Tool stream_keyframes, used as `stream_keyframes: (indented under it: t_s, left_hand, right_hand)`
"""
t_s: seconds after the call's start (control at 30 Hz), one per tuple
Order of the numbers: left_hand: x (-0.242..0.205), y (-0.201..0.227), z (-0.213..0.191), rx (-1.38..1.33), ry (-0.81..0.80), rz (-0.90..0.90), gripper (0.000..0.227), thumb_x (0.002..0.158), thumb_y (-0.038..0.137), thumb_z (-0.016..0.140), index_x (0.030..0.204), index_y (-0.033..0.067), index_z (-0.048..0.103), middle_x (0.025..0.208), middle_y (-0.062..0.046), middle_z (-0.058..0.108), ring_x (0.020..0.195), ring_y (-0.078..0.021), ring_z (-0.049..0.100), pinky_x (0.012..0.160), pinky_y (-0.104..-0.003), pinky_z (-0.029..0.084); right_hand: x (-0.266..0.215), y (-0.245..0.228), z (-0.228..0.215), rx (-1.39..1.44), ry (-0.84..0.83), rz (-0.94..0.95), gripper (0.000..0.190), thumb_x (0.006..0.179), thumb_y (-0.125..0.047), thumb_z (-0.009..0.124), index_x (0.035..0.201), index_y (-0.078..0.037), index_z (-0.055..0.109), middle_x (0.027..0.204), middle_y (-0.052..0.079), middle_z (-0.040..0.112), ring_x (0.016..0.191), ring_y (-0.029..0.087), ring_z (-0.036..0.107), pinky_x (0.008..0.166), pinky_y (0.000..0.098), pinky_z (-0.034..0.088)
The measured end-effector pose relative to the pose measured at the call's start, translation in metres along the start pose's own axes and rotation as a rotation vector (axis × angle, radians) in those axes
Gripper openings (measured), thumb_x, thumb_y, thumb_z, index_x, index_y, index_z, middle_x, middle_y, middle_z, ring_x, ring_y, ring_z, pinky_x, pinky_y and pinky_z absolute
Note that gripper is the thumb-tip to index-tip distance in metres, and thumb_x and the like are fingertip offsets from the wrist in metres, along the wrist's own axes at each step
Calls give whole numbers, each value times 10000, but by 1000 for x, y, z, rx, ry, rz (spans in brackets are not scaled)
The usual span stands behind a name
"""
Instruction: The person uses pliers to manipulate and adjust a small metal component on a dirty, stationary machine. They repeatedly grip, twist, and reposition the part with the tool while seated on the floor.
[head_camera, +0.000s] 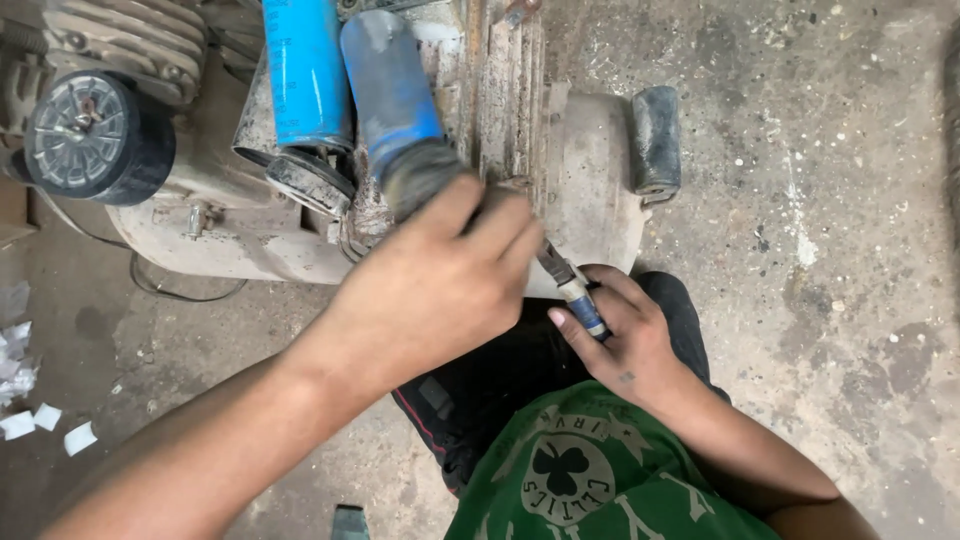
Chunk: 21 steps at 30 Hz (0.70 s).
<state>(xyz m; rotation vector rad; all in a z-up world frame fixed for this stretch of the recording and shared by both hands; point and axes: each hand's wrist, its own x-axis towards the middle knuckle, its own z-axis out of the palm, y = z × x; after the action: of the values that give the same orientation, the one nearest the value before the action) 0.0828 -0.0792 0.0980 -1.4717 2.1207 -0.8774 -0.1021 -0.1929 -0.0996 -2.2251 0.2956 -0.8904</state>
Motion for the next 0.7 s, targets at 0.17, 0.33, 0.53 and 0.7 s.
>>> stream_keyframes:
  t_s: [0.17,0.33,0.53,0.7]
  left_hand:
    - [-26,9,13,-87,109,-140,112,896,145,737,811,203,693,866,49,613,901,-152,587,840,-347,516]
    - [-27,14,17,-179,262,-296,220,969,33,619,784,152,615,808,2,490,812,-203,512,822,-402,512]
    - [-30,14,20,-236,280,-338,261,1009,-3,619,788,134,605,794,-8,473,790,-204,501,876,-400,495]
    - [-28,10,21,-256,289,-342,278,999,-35,671,802,151,611,831,9,537,798,-183,525,923,-382,448]
  right_hand:
    - [9,-1,-14,-96,-91,-132,173,925,-127,726,1008,11,662,1249,217,579,1091,367,620,923,439,505]
    - [8,2,-12,-343,-172,-113,315,852,-137,740,1129,-53,616,1501,193,478,1190,409,546,874,539,440]
    - [2,-17,-11,-507,-239,-72,462,810,-98,712,1242,-10,575,1638,247,301,1437,465,403,1120,687,383]
    - [-1,-18,-3,-570,-188,-83,604,737,-131,803,1276,0,563,1638,270,285,1378,457,461,1027,627,417]
